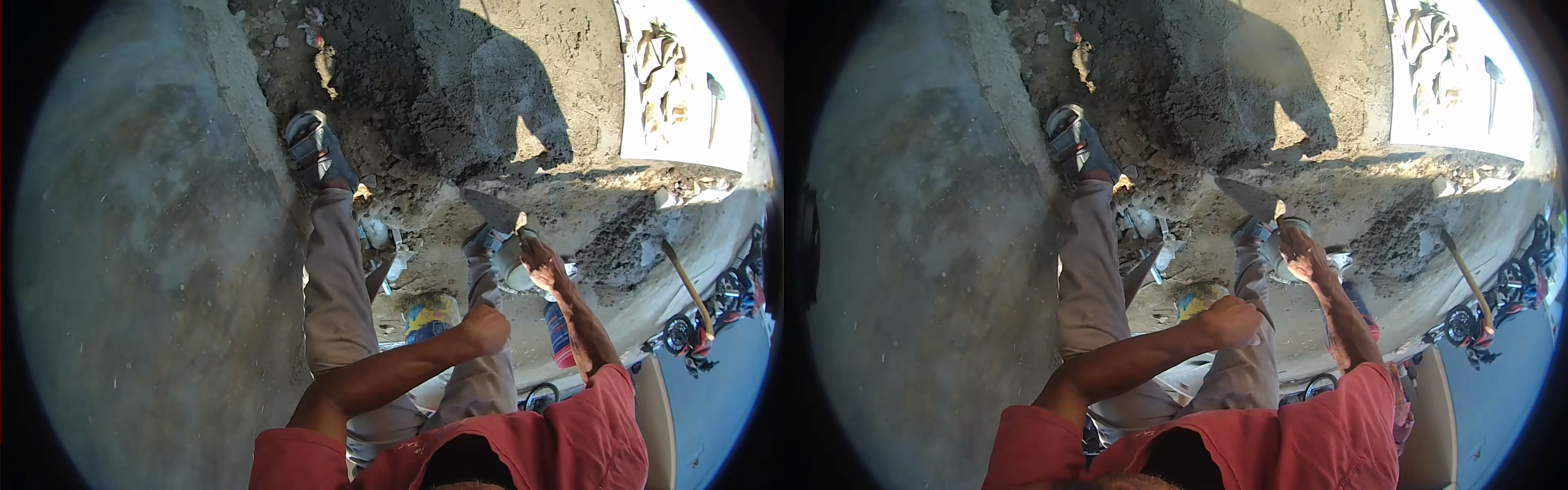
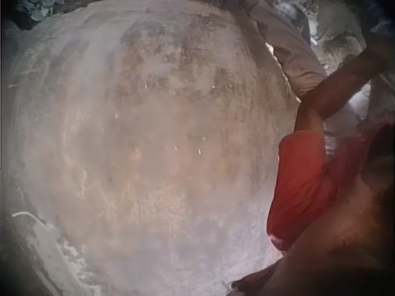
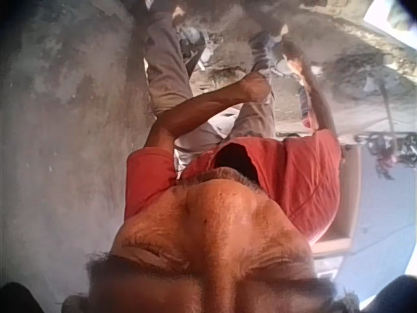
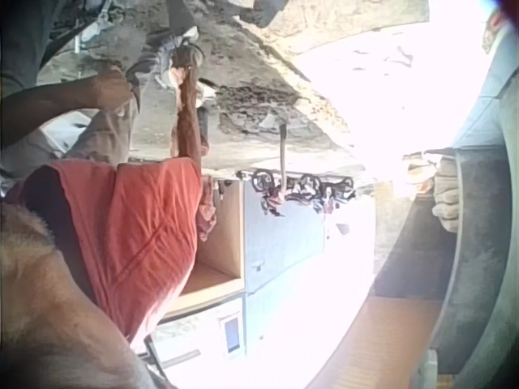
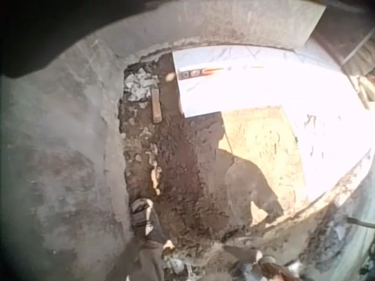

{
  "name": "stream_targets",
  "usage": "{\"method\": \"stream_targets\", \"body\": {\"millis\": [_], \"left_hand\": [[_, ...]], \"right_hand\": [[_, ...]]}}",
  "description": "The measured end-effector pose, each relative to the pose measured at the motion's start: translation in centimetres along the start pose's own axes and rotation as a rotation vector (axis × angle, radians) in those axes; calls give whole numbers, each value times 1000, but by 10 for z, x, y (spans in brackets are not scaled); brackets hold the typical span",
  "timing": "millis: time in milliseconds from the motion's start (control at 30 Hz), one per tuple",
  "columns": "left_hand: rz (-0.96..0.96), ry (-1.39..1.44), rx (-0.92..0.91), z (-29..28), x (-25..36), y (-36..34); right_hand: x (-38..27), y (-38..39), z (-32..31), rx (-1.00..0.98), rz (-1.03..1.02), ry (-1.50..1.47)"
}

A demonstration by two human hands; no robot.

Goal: The person spreads mortar using a trowel, levels it with the back of the trowel, and then places a large floor tile onto the prepared surface, pressing it into place by hand.

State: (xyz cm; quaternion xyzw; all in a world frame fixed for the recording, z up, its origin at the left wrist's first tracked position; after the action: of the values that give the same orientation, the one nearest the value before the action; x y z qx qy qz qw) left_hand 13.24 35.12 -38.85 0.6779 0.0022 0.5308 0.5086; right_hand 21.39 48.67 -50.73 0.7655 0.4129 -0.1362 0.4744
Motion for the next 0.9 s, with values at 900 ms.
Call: {"method": "stream_targets", "body": {"millis": [900], "left_hand": [[-181, -172, -336, 52, -18, -6]], "right_hand": [[-28, -144, 97, 154, 3, -642]]}}
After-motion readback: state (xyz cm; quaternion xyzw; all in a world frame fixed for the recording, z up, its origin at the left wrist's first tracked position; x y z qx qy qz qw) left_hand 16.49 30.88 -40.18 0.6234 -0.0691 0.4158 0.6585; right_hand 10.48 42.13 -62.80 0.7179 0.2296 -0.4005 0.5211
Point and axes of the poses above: each hand's wrist, its own y-axis away from the middle knuckle, its own z-axis out of the palm, x = y × z, the point moved 7 cm from there along -y, towards the middle knuckle, and after that the axes turned 13 degrees about -z, right-handed, at the moved point
